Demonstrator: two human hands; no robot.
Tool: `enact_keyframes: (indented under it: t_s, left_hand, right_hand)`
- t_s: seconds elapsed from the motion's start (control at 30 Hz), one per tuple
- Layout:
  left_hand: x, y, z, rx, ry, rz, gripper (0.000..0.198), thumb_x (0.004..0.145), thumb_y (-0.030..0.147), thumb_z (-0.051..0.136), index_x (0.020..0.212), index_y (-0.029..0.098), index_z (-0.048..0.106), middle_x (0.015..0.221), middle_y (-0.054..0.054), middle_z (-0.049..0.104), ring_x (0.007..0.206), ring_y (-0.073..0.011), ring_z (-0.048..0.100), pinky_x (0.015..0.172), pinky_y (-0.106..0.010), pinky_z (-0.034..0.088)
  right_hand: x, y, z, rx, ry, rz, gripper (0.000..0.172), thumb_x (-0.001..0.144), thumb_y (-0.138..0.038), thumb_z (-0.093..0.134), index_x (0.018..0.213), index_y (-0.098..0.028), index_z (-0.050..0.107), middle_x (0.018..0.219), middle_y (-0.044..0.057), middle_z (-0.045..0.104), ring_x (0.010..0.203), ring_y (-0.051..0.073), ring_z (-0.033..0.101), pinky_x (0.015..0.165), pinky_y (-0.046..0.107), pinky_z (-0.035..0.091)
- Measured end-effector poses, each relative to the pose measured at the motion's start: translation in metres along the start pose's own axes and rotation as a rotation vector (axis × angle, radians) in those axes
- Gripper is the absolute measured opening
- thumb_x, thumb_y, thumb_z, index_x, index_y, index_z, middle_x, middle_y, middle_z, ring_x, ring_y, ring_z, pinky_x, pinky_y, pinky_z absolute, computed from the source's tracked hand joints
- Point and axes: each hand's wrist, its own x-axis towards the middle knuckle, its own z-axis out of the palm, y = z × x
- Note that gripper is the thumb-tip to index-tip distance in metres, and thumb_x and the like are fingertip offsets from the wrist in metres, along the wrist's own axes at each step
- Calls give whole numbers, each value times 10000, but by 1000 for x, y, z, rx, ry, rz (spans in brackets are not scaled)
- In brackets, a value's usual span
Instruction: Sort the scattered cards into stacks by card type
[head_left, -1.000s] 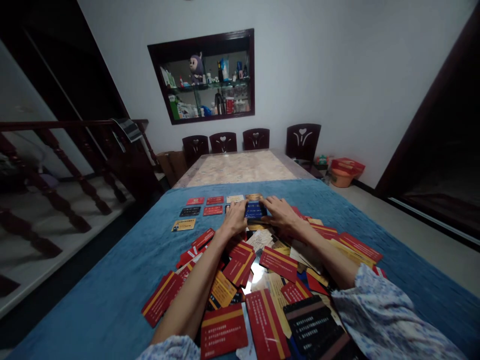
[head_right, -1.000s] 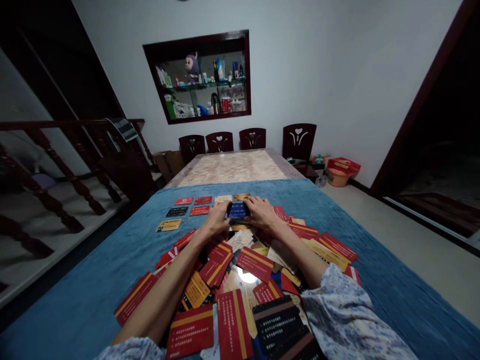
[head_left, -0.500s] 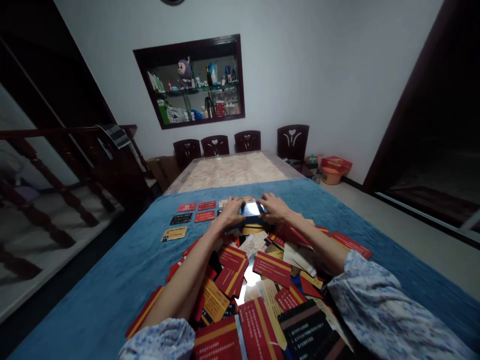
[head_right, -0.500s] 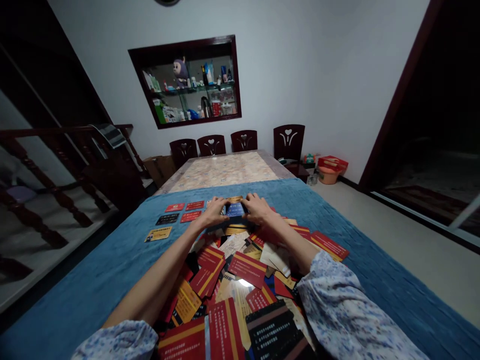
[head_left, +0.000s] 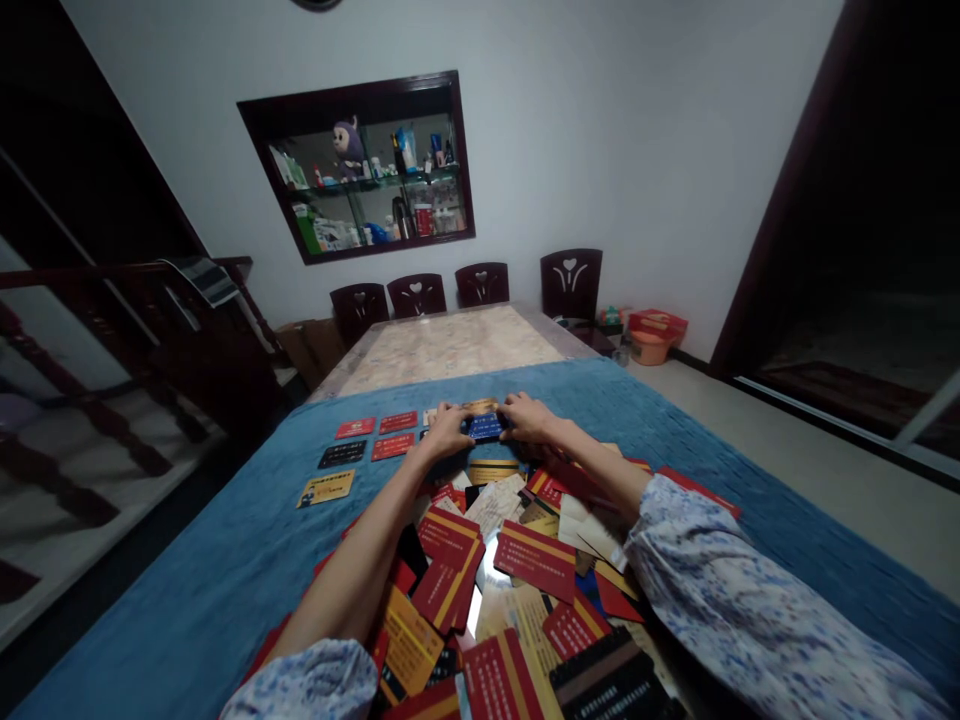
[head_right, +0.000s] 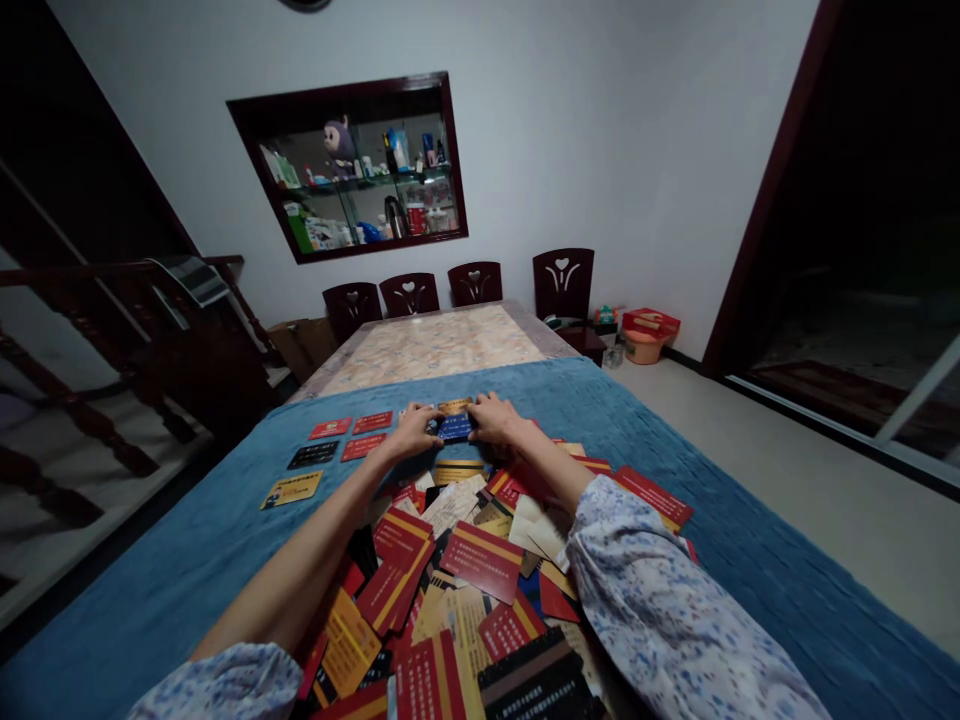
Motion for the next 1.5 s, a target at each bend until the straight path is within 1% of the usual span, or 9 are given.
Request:
enact_keyframes:
  t_s: [0.2,0.43,0.53,0.7,0.83,0.97,1.13,1.33,1.5]
  left_hand:
    - [5,4,0,93,-87,-35,434,678,225,669,1112,230,694,1241,-114,626,1274,-358,407,1031,-530,366]
    - [8,5,1,134,-110,-44,425,668,171,609,1081,214,696,1222,-133,626,1266,-363,404,1021,-557,358]
    - [8,5,2,147,-119,-54,411,679,158,589,1071,217,695,1240,-140,617,1269,-375,402,989,-559,387]
    - [10,5,7,174,-116,-74,386,697,133,569,1053,205,699,1247,-151,604,1251,-389,412,934,-552,423]
    - [12,3,12,206,-111,-70,395,726,128,561,1092,213,686,1273,-151,589,1258,-386,403,947,-564,405]
    - [12,4,12,223,-130,-84,369,745,134,559,1088,198,679,1305,-152,574,1286,-387,377,971,-572,387]
    - [6,8,10,210,-123,-78,354,766,158,581,1109,200,660,1313,-144,573,1308,-385,361,995,-580,373]
    - [-10,15,10,208,-19,-19,344,814,136,552,1142,201,632,1369,-144,521,1381,-367,290,1080,-626,270]
    - [-22,23,8,203,-9,-37,372,804,105,532,1153,198,618,1377,-140,515,1402,-367,271,1078,-624,265]
  right_hand:
    - [10,3,7,14,-8,6,490,808,-440,701,1249,-242,623,1239,146,586,1150,316,513,830,376,482]
    - [18,3,9,23,-32,25,472,814,-452,686,1234,-241,643,1225,135,604,1153,305,540,837,342,478]
    - [21,3,9,41,-38,40,482,805,-451,698,1244,-260,644,1221,131,612,1144,301,557,847,339,480]
    - [27,9,16,79,-53,59,509,787,-476,712,1234,-240,654,1217,138,609,1114,293,581,838,336,489]
    - [32,16,24,97,-56,65,545,784,-496,708,1263,-245,636,1222,117,601,1113,274,582,842,314,478]
    - [35,19,27,110,-75,74,558,783,-508,702,1264,-234,634,1246,132,583,1136,299,568,849,325,473]
    - [35,18,25,113,-70,60,548,778,-493,714,1256,-233,640,1255,134,588,1128,296,580,861,314,473]
    - [27,24,17,131,1,6,545,814,-392,704,1310,-191,602,1163,102,686,1086,252,617,861,267,460]
    - [2,30,0,118,72,110,412,865,-341,633,1254,-207,646,1126,78,723,1051,222,642,808,245,463]
